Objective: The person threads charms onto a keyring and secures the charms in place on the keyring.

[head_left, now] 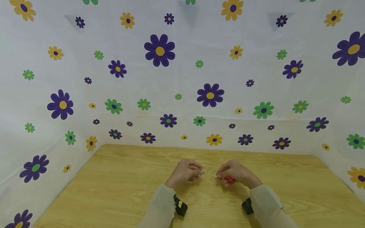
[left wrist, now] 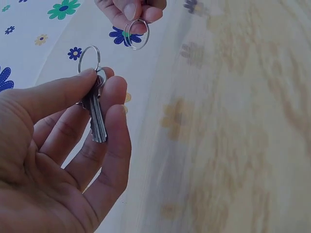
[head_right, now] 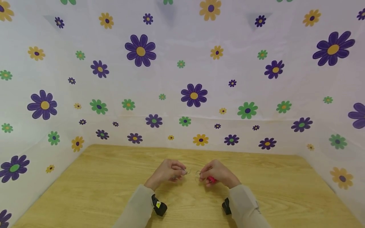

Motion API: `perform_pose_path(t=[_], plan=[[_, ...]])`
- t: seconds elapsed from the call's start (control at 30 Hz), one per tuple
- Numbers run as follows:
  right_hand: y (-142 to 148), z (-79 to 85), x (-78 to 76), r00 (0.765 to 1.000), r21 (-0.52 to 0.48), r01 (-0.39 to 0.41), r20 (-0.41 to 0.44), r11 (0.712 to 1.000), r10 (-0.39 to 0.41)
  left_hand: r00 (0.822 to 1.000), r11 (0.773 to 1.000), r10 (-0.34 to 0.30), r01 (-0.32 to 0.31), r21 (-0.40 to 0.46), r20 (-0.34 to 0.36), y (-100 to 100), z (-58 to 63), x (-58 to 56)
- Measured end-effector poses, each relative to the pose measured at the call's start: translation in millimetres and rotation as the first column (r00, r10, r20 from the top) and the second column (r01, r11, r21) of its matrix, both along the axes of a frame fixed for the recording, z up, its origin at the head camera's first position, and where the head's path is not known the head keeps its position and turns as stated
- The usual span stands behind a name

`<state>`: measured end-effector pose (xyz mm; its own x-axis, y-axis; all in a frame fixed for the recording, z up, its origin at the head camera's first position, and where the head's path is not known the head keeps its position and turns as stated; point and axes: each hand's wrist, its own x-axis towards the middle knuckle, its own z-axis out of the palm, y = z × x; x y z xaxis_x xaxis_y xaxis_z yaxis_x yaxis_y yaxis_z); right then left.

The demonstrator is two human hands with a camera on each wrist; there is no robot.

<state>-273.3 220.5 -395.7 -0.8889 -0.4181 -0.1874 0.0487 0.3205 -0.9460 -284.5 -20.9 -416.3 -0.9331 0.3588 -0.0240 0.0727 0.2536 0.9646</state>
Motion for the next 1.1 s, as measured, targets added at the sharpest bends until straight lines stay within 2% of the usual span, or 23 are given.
perform_pose_path(t=[0.6,1.1], plan=[[-9.2,-3.3,-2.0,1.000,-0.004,-0.015,0.017,1.000,0.015,0.999,0.999,-0.037,0.036,-0.006,-0.015,9.3,-0.5,1.2],[-10.8,-3.6,-4.7,1.000,0.000,-0.026,0.008,1.000,0.026,0.999,0.999,-0.027,0.026,-0.036,-0.034,19.1,2.9,2.4]])
